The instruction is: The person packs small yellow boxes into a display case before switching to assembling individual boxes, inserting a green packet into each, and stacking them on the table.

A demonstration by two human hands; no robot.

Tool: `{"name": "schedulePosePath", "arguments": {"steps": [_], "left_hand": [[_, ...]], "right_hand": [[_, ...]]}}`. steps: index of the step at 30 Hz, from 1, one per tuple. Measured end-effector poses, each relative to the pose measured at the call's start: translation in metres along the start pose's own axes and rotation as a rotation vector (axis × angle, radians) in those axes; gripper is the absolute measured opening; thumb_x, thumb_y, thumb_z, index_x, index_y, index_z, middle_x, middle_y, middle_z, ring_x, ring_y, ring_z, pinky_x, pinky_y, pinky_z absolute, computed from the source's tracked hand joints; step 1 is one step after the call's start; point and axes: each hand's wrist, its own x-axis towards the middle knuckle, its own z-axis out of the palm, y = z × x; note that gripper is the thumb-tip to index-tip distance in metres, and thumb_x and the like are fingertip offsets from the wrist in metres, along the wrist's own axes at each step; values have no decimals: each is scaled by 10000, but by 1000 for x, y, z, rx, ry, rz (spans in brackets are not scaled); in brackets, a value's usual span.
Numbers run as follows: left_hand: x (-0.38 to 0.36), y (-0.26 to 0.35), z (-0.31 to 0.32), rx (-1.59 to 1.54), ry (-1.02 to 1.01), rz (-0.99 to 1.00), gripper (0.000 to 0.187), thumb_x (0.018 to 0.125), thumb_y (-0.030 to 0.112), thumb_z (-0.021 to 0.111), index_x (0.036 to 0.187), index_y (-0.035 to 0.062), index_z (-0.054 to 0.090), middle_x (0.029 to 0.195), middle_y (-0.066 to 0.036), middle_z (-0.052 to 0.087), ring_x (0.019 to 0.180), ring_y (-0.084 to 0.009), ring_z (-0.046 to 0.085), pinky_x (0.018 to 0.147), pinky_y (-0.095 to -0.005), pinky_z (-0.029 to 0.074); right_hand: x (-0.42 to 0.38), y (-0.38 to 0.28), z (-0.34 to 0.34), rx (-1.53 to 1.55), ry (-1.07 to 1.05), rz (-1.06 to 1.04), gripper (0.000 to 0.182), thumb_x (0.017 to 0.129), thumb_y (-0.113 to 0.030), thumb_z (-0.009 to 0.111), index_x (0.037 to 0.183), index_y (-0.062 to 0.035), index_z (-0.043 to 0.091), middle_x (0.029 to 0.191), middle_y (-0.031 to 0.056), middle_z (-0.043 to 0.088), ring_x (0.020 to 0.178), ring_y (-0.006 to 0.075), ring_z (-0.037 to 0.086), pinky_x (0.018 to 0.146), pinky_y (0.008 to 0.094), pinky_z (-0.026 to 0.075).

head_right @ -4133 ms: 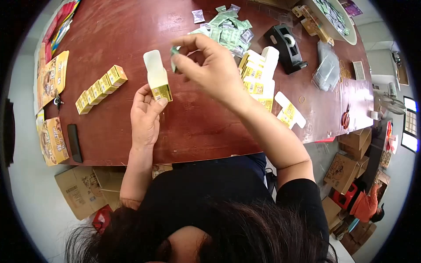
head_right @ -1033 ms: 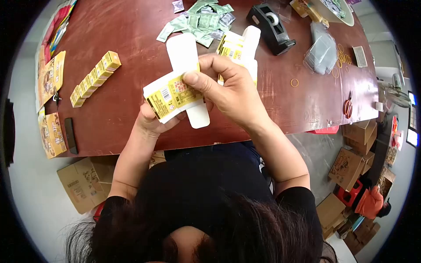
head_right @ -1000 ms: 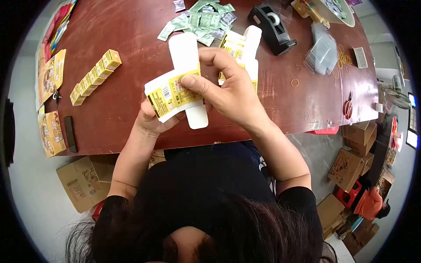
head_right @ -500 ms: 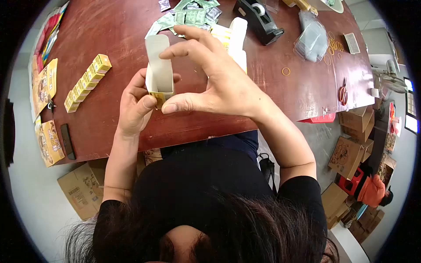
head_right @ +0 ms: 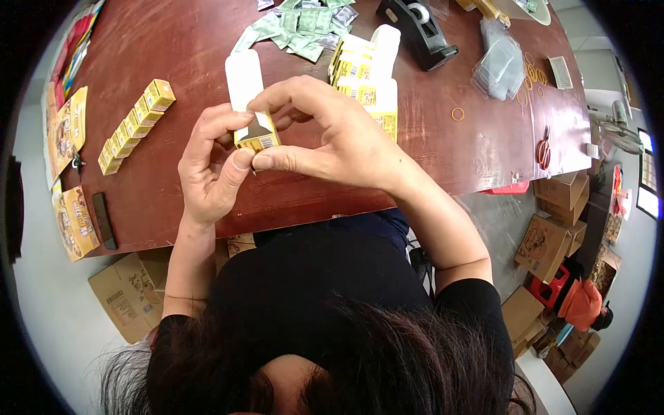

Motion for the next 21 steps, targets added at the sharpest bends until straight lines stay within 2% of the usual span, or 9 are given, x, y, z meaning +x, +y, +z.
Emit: {"name": "schedulePosePath", "arguments": {"steps": [2,5,7,9,12,14,15,17,21], "left_hand": [[1,-1,0,28,-36,17,302,964,154,713,1203,-6,621,1189,-105,600,1044,-182,654,902,-322,564],[0,2,4,-87,-21,-58,335,966,143,709,1235,-8,579,1167,-113,619,1067,-181,655,927,-327,557],[-2,3,6,-325,19,-185,354,979,121,688,1260,-13,520,1218,-141,617,1101,-198,655,954,-337,548],[1,3,7,-325,31,-189,356,981,99,679,1261,-12,489,1254,-159,606,1120,-210,653,966,-344,547],[2,-2,8,-407,72,-180,354,981,66,668,1252,-5,451,1304,-183,590,1145,-226,651,982,-358,548],[1,-4,8,-491,100,-167,349,980,54,666,1243,3,443,1319,-188,585,1151,-231,651,988,-364,550],[0,-4,8,-450,96,-200,361,974,59,675,1238,11,434,1312,-186,591,1152,-230,652,992,-366,550],[-1,-4,8,-411,89,-232,373,969,64,685,1232,19,425,1305,-183,596,1154,-229,652,997,-369,550],[-1,-3,4,-352,88,-282,394,964,99,705,1232,30,424,1300,-174,603,1138,-225,656,971,-353,555]], "right_hand": [[2,1,-5,-13,-75,30,499,815,-253,866,1207,-42,639,1139,76,643,1002,202,676,910,329,544],[3,4,-7,49,-58,18,434,803,-243,877,1122,-48,657,1125,68,644,1029,187,667,917,325,535],[7,3,-7,-36,-45,-40,411,804,-237,877,1092,-48,653,1122,62,644,1033,180,665,923,324,533],[10,5,-6,-123,-30,-97,389,806,-230,877,1063,-48,649,1119,56,644,1037,174,662,929,322,531],[15,10,2,-10,-6,-142,361,809,-223,874,1029,-40,653,1092,49,648,1060,169,653,948,329,524],[16,8,7,154,67,-78,278,859,-139,829,1043,-30,650,1140,77,653,1037,124,623,856,281,537],[18,6,6,154,68,-77,278,859,-139,829,1043,-30,650,1140,77,653,1037,124,623,856,281,537],[23,1,1,70,-62,51,226,908,-145,783,1033,-8,655,1057,63,671,985,111,642,839,265,544],[30,-11,6,61,12,214,185,943,-130,736,1049,0,660,1000,44,670,913,91,647,825,253,545]]}}
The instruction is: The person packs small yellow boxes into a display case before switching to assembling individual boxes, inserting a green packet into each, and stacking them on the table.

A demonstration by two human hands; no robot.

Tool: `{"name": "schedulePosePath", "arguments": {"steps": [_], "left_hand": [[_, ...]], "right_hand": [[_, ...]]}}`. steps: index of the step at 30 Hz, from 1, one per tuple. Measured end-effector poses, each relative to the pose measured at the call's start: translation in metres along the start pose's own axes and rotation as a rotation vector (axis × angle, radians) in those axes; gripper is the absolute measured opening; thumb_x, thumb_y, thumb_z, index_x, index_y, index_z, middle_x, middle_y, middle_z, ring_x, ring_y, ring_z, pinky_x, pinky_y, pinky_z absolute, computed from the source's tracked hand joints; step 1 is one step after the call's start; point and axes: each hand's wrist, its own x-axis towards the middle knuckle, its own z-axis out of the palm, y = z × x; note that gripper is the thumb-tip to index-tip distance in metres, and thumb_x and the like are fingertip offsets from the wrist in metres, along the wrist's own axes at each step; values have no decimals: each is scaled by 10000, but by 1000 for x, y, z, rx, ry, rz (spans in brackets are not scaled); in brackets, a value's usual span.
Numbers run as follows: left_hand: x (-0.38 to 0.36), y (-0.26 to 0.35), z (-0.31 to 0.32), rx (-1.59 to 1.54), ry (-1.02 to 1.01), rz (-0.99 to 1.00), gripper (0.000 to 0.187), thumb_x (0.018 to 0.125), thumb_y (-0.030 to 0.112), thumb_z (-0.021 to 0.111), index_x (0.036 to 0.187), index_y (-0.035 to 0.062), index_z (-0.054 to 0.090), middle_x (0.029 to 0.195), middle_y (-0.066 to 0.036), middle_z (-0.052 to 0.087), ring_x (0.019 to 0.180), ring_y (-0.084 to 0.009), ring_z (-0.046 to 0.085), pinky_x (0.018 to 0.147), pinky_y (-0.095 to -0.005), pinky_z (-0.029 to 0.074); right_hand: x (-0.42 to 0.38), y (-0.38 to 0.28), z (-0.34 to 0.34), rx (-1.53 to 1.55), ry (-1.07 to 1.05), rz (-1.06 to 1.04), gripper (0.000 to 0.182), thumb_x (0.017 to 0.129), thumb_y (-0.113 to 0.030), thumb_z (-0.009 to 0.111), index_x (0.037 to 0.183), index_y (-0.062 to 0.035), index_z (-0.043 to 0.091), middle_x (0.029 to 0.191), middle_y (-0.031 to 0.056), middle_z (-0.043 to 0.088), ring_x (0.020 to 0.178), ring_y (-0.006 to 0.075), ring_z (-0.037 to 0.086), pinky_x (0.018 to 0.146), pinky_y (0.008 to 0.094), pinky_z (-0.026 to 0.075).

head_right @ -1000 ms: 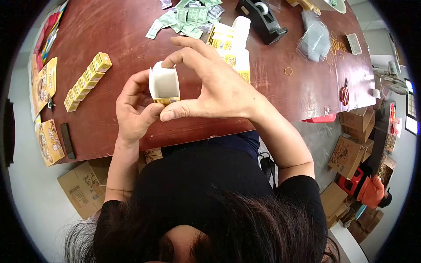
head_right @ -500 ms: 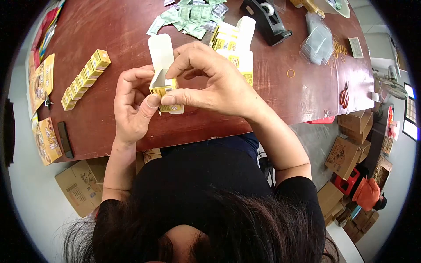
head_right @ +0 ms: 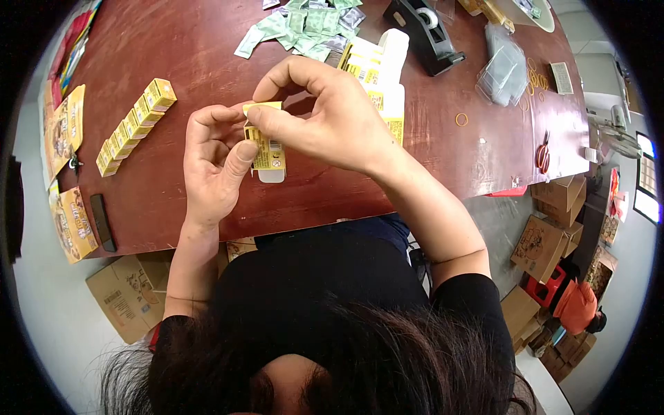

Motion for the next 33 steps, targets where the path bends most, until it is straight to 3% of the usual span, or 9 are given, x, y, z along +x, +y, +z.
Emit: {"name": "schedulePosePath", "arguments": {"steps": [6,8,14,17,21,24,27,30,33], "left_hand": [[4,-4,-5,-25,13,14,393,969,114,703,1237,36,426,1295,-175,606,1123,-214,658,939,-335,560],[5,-7,-7,-45,0,26,386,973,112,696,1238,36,425,1301,-176,600,1125,-214,656,938,-334,560],[8,-20,-18,7,5,43,429,979,92,681,1315,28,423,1334,-166,559,1144,-217,636,955,-327,550],[8,-19,-25,-195,149,-81,488,942,0,668,1366,14,427,1305,-126,533,1107,-184,621,944,-317,546],[5,-20,-34,-93,148,-207,535,892,-66,648,1376,-5,429,1288,-108,538,1094,-173,619,931,-311,546],[3,-20,-40,-76,177,-274,569,857,-99,625,1386,-17,431,1273,-96,547,1087,-161,614,915,-304,546],[-10,-29,-55,-242,345,-184,524,896,-85,642,1365,7,428,1261,-104,567,1123,-173,607,960,-319,537],[-11,-29,-64,-431,473,-138,538,906,-55,647,1387,16,416,1249,-117,612,1168,-197,615,1034,-360,515],[2,-26,-43,-453,448,-20,568,923,-44,649,1435,6,408,1254,-102,618,1183,-197,608,1048,-367,509]], "right_hand": [[5,10,-6,-14,-44,-86,144,932,-118,746,1006,-7,690,978,38,677,908,94,652,802,253,544],[6,14,-7,-264,-70,-328,143,904,-118,770,974,-13,703,1008,60,680,929,134,670,798,256,547],[18,19,-8,-391,-143,-263,227,890,-159,780,1072,-40,717,1131,87,666,1051,226,669,832,363,576],[67,41,-22,-697,8,-474,424,921,-322,726,1279,-109,643,1284,154,630,1203,328,602,957,447,532],[141,73,-26,-1348,-109,-199,286,919,-210,637,1190,-124,660,1181,104,687,1139,337,612,897,459,544],[165,101,-29,-1411,-101,-317,220,900,-154,600,1107,-115,662,1096,81,712,1104,322,627,874,466,545],[150,78,-34,-1337,-67,-289,237,901,-183,614,1106,-70,651,1064,119,715,1033,330,664,866,447,548],[108,45,-33,-870,66,-251,286,856,-270,696,1040,-52,683,967,138,732,920,337,703,781,440,556],[48,9,-5,-666,1,-82,203,856,-195,692,982,-36,693,796,98,681,767,248,664,706,327,536]]}}
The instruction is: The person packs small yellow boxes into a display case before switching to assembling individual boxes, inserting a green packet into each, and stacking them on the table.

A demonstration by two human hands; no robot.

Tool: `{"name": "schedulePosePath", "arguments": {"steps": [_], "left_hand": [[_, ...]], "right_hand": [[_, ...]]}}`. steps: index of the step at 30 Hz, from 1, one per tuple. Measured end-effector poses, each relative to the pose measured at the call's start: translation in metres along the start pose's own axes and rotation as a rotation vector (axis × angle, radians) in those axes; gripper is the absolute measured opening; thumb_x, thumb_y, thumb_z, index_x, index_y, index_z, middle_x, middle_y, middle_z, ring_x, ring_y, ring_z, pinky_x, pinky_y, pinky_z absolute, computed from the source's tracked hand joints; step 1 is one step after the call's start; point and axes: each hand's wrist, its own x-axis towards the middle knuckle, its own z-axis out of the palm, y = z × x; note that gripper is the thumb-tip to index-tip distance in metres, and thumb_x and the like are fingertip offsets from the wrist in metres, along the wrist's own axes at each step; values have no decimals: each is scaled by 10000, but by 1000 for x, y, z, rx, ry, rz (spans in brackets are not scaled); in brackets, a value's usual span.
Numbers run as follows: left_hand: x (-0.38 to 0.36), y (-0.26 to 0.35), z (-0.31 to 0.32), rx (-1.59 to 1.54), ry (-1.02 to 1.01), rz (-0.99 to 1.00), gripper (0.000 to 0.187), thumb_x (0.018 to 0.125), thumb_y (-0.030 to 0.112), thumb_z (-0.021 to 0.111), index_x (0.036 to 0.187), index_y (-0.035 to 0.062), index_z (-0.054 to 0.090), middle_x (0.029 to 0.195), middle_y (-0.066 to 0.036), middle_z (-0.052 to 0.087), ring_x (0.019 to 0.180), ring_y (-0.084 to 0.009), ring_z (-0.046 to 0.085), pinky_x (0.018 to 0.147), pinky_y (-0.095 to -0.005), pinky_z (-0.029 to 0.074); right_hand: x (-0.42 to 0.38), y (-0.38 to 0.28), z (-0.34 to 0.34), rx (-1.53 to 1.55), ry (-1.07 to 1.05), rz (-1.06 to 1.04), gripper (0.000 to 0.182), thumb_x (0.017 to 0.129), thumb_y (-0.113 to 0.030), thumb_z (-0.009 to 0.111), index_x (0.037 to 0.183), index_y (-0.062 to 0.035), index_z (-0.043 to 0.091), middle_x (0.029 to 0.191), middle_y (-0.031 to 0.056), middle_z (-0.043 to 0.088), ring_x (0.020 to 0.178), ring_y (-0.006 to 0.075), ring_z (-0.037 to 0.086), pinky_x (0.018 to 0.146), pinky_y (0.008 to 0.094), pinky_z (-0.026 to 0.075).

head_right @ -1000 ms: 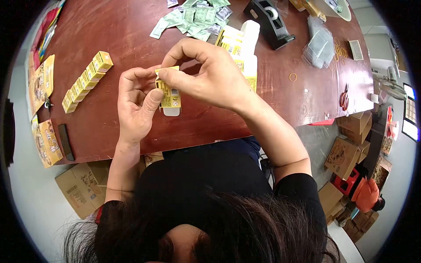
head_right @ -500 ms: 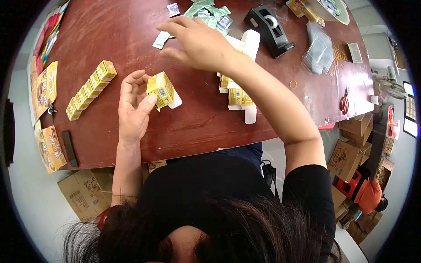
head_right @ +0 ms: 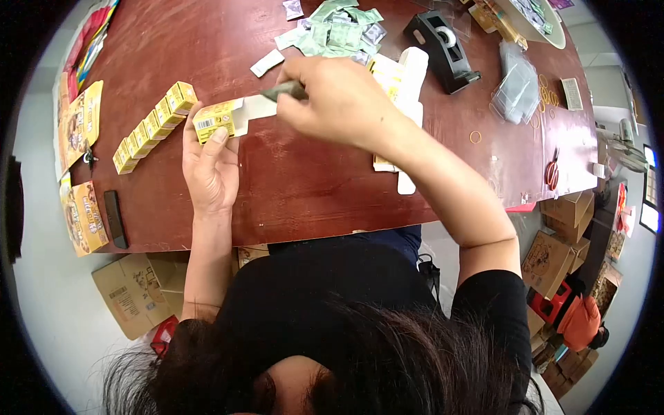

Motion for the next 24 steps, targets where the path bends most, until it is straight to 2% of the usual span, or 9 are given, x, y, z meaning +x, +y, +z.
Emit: {"name": "schedulePosePath", "arguments": {"steps": [1,3,5,6,10,13,16,19,24], "left_hand": [[0,-3,12,-19,-42,40,582,927,-44,648,1454,4,404,1256,-100,618,1185,-193,606,1051,-366,504],[-3,-13,29,-32,-149,-7,597,935,-47,644,1477,10,401,1300,-96,595,1205,-181,587,1069,-356,481],[-7,-22,36,-15,-224,-32,594,924,-20,672,1451,-8,400,1319,-107,572,1227,-182,567,1087,-353,461],[-9,-23,39,-18,-230,-34,594,924,-20,672,1451,-8,400,1319,-107,572,1227,-182,567,1087,-353,461],[-15,-21,43,150,-286,-19,567,898,6,732,1362,-11,407,1272,-109,557,1178,-167,583,991,-323,528],[-16,-15,41,220,-294,50,587,887,12,754,1359,-17,406,1283,-107,552,1179,-167,581,998,-323,525],[-17,-15,41,263,-282,105,623,870,22,783,1361,-9,401,1285,-107,551,1175,-165,584,1005,-326,520],[-22,-13,57,276,-347,260,630,891,43,770,1396,11,395,1305,-114,516,1164,-189,596,1002,-344,530],[-14,-11,50,559,-531,349,457,842,20,813,1205,56,539,1191,-53,547,1053,-181,641,852,-311,568]], "right_hand": [[-10,-6,4,0,21,4,180,858,-192,686,953,-41,708,744,90,659,743,228,651,689,318,531],[-18,-7,7,-135,120,-88,170,863,-165,711,986,-48,719,795,89,654,756,225,653,688,320,529],[-20,-4,7,-31,233,-190,167,855,-133,749,996,-47,727,879,78,655,778,242,649,693,327,531],[-22,-2,7,6,207,-193,209,837,-117,785,1036,-75,737,968,66,665,829,255,650,720,334,535],[-28,-6,-3,-24,188,-299,329,831,-130,809,1143,-90,710,996,48,686,901,222,668,776,315,539],[-36,-10,-13,117,214,-293,535,817,-217,858,1267,-63,612,1222,80,671,1102,177,633,907,316,516],[-39,-9,-18,81,363,-440,525,808,-237,870,1239,-68,623,1245,95,660,1117,189,620,910,327,505],[-49,3,-10,204,144,-334,556,783,-251,889,1237,-69,626,1166,70,659,1007,169,613,859,313,501],[-56,7,-13,405,50,-252,453,847,-167,832,1252,-45,672,1169,56,660,957,126,622,798,270,520]]}}
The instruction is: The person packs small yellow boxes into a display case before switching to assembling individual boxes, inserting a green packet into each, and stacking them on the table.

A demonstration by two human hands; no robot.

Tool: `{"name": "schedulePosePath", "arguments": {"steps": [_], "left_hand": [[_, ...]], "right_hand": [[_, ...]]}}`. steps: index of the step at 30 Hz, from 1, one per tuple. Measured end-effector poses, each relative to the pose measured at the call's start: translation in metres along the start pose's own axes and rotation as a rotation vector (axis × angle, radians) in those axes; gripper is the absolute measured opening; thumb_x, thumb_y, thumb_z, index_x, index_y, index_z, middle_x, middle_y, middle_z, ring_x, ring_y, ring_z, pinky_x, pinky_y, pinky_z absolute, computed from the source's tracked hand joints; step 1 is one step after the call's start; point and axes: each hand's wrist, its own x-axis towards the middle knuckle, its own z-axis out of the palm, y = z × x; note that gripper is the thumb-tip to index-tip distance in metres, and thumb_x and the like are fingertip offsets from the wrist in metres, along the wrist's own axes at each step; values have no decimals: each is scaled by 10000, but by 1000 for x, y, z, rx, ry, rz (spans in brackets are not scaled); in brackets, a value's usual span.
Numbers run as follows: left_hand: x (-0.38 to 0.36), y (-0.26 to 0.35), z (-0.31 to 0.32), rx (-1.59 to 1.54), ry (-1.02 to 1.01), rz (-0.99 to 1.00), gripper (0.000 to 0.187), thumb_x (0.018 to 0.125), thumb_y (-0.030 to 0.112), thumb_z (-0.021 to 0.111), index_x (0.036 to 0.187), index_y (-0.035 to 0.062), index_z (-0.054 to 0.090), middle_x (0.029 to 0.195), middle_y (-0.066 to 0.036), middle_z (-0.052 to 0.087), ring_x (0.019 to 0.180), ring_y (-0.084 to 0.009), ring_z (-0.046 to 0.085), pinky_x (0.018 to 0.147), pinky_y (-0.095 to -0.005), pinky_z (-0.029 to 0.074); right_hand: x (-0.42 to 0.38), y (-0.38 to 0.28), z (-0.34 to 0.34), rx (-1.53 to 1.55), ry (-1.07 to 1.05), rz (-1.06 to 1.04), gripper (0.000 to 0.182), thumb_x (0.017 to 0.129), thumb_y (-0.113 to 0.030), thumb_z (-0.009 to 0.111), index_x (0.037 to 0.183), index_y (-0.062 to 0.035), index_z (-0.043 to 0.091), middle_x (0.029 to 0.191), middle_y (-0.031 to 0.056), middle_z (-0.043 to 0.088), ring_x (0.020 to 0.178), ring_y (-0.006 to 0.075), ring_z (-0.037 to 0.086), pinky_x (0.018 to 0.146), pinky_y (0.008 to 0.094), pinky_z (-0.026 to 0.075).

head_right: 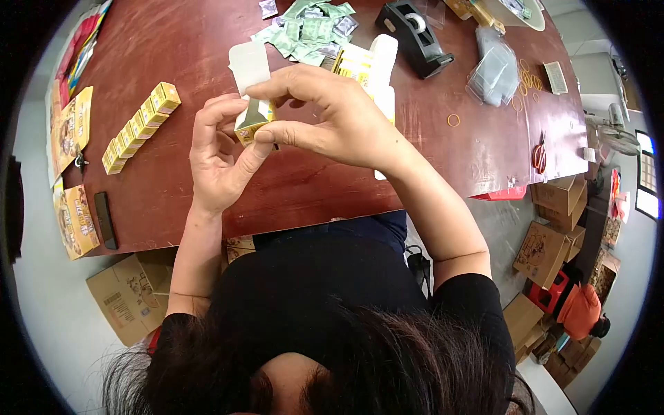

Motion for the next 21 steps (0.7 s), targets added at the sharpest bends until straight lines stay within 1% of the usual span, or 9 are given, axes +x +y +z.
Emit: {"name": "schedulePosePath", "arguments": {"steps": [2,3,5,7,9,13,16,18,21], "left_hand": [[0,-4,-12,113,-86,43,419,837,17,815,1163,57,554,1154,-40,547,1032,-167,646,834,-287,562],[0,-6,-15,225,-170,86,382,833,15,816,1122,57,569,1117,-28,547,1011,-154,650,817,-263,557],[1,4,-12,287,-171,91,356,826,0,815,1087,59,580,1081,-29,564,1026,-152,657,824,-249,571],[1,8,-5,-27,-93,-112,445,814,4,829,1149,48,539,1092,-54,590,1075,-173,659,867,-292,599],[4,15,0,-92,-23,-148,501,810,6,835,1185,39,505,1131,-78,593,1087,-185,660,885,-315,608],[6,21,-2,-162,42,-243,620,807,-2,838,1264,22,419,1226,-130,581,1104,-207,660,917,-352,616],[5,21,-3,-193,7,-312,611,814,-13,828,1270,28,423,1232,-126,573,1124,-214,652,923,-355,614],[4,20,-3,-222,-6,-324,611,818,-13,823,1277,30,421,1233,-124,572,1130,-216,650,923,-356,614],[6,19,-4,-233,3,-307,600,835,-19,805,1291,26,418,1235,-119,565,1132,-209,650,918,-351,615]], "right_hand": [[-1,2,1,61,-61,-2,415,861,-147,815,1245,-41,699,1216,73,661,1023,141,641,844,286,534],[-2,-3,-1,158,-108,152,394,858,-149,816,1224,-41,716,1255,91,657,1095,173,643,906,309,532],[-3,1,-1,163,-105,103,378,863,-143,811,1215,-41,719,1253,97,656,1103,179,639,920,318,527],[-3,6,1,168,-103,55,362,867,-137,805,1205,-40,722,1252,103,656,1111,185,635,933,326,523],[-1,9,8,87,28,-81,274,877,-202,808,1099,-59,734,1171,82,669,1069,185,653,967,353,519],[4,2,13,372,115,23,265,861,-214,825,1022,-44,702,1117,53,674,1065,177,647,1008,365,488],[9,-4,7,328,40,49,271,858,-206,824,982,-28,663,1022,49,682,1019,161,664,942,341,526],[13,-12,8,212,-35,183,243,907,-154,786,1049,-14,646,997,40,670,951,115,669,834,265,557],[19,-13,12,258,74,252,200,927,-147,761,1047,-22,660,965,28,672,879,87,670,790,260,567]]}}
